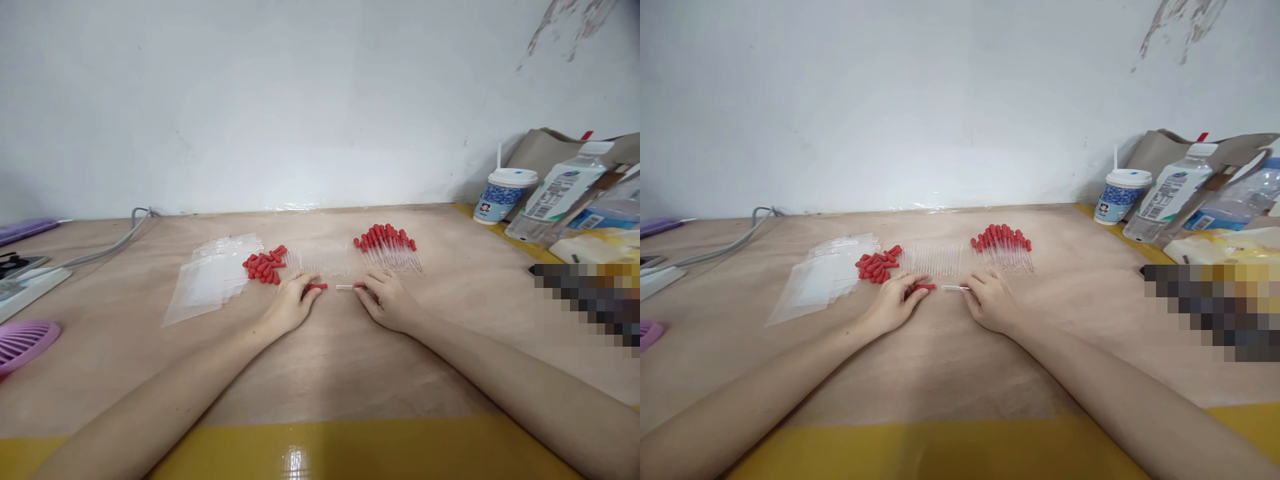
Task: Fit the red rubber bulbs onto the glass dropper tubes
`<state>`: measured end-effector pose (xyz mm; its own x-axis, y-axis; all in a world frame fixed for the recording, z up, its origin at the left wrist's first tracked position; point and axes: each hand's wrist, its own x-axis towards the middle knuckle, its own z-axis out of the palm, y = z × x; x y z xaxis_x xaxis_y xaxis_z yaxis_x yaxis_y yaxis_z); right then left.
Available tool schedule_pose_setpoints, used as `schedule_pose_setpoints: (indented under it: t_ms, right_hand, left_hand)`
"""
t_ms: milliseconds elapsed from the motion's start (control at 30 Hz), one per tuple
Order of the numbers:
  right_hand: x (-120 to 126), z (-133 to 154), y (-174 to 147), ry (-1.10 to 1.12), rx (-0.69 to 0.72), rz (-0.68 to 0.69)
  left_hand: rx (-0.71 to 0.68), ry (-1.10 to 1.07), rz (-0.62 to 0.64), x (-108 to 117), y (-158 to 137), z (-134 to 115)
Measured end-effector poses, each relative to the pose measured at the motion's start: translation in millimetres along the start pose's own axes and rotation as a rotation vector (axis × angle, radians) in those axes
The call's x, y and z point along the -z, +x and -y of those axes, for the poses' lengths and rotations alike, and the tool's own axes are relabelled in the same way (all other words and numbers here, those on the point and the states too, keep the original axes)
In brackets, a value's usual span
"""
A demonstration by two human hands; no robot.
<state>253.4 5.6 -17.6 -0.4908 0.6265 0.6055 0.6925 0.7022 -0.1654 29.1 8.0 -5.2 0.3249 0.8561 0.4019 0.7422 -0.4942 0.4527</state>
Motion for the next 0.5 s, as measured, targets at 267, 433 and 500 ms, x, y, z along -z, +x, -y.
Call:
schedule_pose_setpoints:
  t_ms: [267, 433, 500]
  right_hand:
    - [3, 9, 2, 0.074, -0.03, -0.033]
    - [3, 11, 1, 0.194, 0.001, 0.013]
    - [2, 10, 1, 0.223, 0.021, 0.012]
  left_hand:
    - [-0.067, -0.173, 0.044, 2, -1, -11]
    - [-0.031, -0.303, 0.065, -1, -1, -10]
    - [-0.002, -0.458, 0.123, -2, 0, -10]
